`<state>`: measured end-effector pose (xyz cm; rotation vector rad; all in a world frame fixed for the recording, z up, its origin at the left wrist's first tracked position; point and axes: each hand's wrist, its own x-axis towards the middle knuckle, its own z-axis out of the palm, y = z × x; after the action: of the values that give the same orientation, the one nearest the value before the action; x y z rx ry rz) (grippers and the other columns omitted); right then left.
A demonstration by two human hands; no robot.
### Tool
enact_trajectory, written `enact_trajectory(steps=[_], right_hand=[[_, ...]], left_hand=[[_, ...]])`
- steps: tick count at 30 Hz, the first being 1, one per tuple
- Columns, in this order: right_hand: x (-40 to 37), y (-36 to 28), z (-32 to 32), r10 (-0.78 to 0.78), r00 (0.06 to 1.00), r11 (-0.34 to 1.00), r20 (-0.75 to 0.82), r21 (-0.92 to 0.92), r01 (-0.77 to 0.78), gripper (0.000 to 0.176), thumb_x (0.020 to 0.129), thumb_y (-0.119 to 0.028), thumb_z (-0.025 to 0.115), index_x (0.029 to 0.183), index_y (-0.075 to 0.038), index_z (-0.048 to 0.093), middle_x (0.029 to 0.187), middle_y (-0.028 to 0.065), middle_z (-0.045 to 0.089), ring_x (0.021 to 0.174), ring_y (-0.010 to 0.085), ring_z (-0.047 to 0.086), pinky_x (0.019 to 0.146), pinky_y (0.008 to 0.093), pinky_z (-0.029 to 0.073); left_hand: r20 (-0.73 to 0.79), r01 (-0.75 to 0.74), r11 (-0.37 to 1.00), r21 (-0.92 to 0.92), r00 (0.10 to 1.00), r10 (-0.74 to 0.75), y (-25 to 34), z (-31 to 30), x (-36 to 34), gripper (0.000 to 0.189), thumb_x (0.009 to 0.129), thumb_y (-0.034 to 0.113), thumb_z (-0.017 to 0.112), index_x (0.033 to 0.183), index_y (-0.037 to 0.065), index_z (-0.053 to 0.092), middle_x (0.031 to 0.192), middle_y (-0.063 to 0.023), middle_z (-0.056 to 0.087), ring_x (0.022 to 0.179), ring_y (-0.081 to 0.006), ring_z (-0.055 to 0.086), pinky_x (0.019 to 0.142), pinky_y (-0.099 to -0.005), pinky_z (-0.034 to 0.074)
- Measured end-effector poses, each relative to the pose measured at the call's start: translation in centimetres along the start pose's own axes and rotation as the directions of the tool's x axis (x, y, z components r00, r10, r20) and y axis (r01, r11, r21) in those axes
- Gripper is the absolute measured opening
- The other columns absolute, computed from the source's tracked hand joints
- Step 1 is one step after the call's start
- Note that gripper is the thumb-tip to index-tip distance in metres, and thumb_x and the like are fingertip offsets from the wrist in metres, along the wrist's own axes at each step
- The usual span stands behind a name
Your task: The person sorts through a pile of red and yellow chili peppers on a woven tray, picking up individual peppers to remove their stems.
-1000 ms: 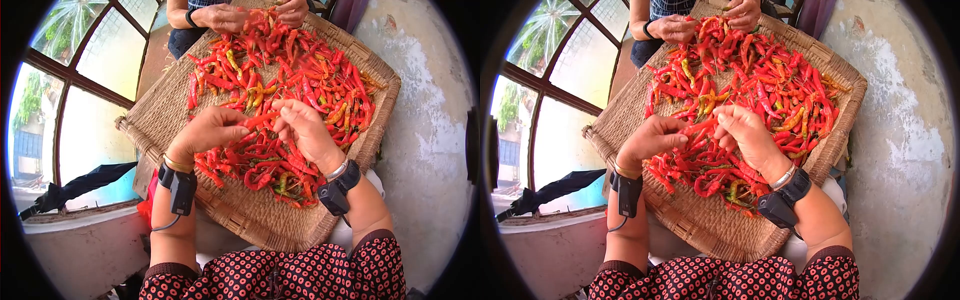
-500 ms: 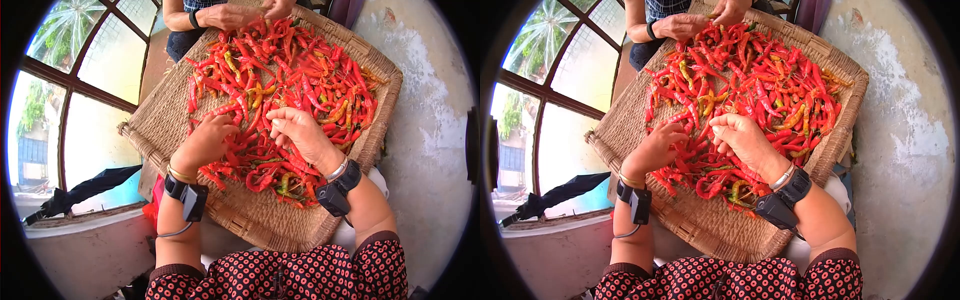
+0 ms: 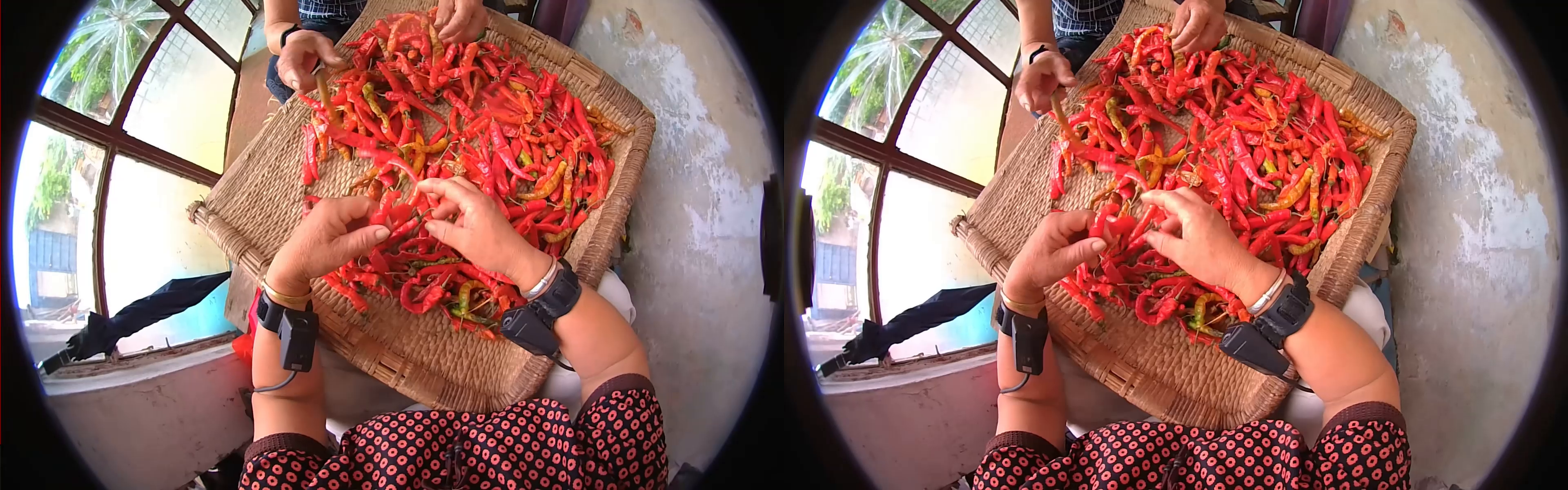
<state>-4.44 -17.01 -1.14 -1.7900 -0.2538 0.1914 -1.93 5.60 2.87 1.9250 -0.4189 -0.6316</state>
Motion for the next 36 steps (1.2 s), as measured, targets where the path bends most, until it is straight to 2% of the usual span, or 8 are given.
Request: enact_trajectory(steps=[3,6,10,18,22,28,33,36], right_hand=[[-0.2,-0.3,0.4,-0.28,0.958,0.959,0.056,-0.034,0.282,0.038,0.076,-0.013,0.066,0.112,-0.006,0.056,0.101,0.011,0.057,0.078,0.0198,0.061,0.074,0.0305,0.048],[-0.2,0.1,0.3,-0.134,0.967,0.991,0.218,0.014,0.135,0.026,0.078,-0.018,0.065,0.099,-0.004,0.061,0.083,0.0118,0.063,0.072,0.0188,0.062,0.068,0.0312,0.048],[-0.1,-0.7,-0.4,0.132,0.984,0.982,0.123,-0.154,-0.112,0.022,0.08,-0.022,0.061,0.085,-0.001,0.063,0.064,0.0119,0.062,0.063,0.0193,0.062,0.06,0.0328,0.048],[0.2,0.3,-0.9,0.325,0.906,0.93,0.271,-0.263,-0.255,0.024,0.082,-0.023,0.057,0.076,0.0,0.06,0.057,0.0088,0.06,0.054,0.0168,0.06,0.053,0.0325,0.046],[0.2,-0.1,-0.9,0.311,0.902,0.947,0.298,-0.179,-0.268,0.024,0.084,-0.023,0.057,0.076,-0.001,0.06,0.056,0.0063,0.059,0.052,0.0141,0.057,0.05,0.0311,0.044],[0.4,-0.5,-1.3,0.372,0.866,0.9,0.334,0.101,-0.425,0.021,0.089,-0.019,0.053,0.099,-0.001,0.057,0.063,0.0008,0.057,0.048,0.0034,0.047,0.042,0.018,0.037],[0.6,0.2,-1.4,0.296,0.953,0.926,0.069,0.223,-0.304,0.027,0.091,-0.02,0.051,0.106,0.001,0.054,0.075,0.0036,0.059,0.048,0.0042,0.048,0.043,0.0184,0.039],[0.6,0.2,-1.6,0.292,0.956,0.938,0.031,0.187,-0.292,0.029,0.091,-0.02,0.05,0.11,0.002,0.052,0.079,0.0037,0.059,0.052,0.005,0.05,0.048,0.019,0.042]], left_hand=[[0.122,-0.019,0.972,-0.235,0.991,0.049,0.8,0.4,-0.1,0.022,0.086,0.023,0.061,0.08,0.003,0.057,0.067,0.0044,0.053,0.061,-0.0025,0.047,0.054,-0.0195,0.039],[0.286,0.069,0.936,-0.345,0.958,0.035,1.3,0.1,-0.2,0.018,0.086,0.019,0.061,0.086,0.001,0.059,0.077,0.0005,0.057,0.067,-0.005,0.052,0.056,-0.0197,0.042],[0.058,-0.33,0.943,0.034,0.943,0.328,-1.3,-1.2,1.3,0.015,0.083,0.009,0.063,0.094,-0.001,0.062,0.103,-0.005,0.056,0.085,-0.0126,0.055,0.075,-0.0254,0.045],[-0.468,-0.258,0.878,-0.403,0.882,0.045,-0.9,-3.5,4.3,0.024,0.089,0.017,0.054,0.103,-0.001,0.061,0.082,-0.0007,0.058,0.069,-0.0054,0.05,0.065,-0.0205,0.042],[-0.251,-0.16,0.901,0.402,0.927,0.277,-1.3,-1.1,4.6,0.032,0.083,0.028,0.063,0.098,0.0,0.062,0.082,-0.016,0.062,0.074,-0.023,0.06,0.066,-0.0331,0.047],[0.174,-0.167,0.872,0.46,0.98,0.096,0.0,0.8,2.9,0.028,0.083,0.026,0.061,0.096,0.001,0.063,0.069,-0.0127,0.061,0.065,-0.0191,0.06,0.062,-0.0326,0.047],[-0.01,0.243,0.958,0.149,0.97,-0.244,0.9,-2.3,2.5,0.02,0.086,0.018,0.059,0.097,0.002,0.066,0.06,-0.0002,0.057,0.057,-0.0039,0.052,0.052,-0.0199,0.041],[-0.492,-0.16,0.914,-0.374,0.869,-0.049,-0.2,-2.1,4.2,0.02,0.087,0.017,0.057,0.094,0.001,0.066,0.063,-0.001,0.059,0.057,-0.0046,0.053,0.052,-0.021,0.042]])
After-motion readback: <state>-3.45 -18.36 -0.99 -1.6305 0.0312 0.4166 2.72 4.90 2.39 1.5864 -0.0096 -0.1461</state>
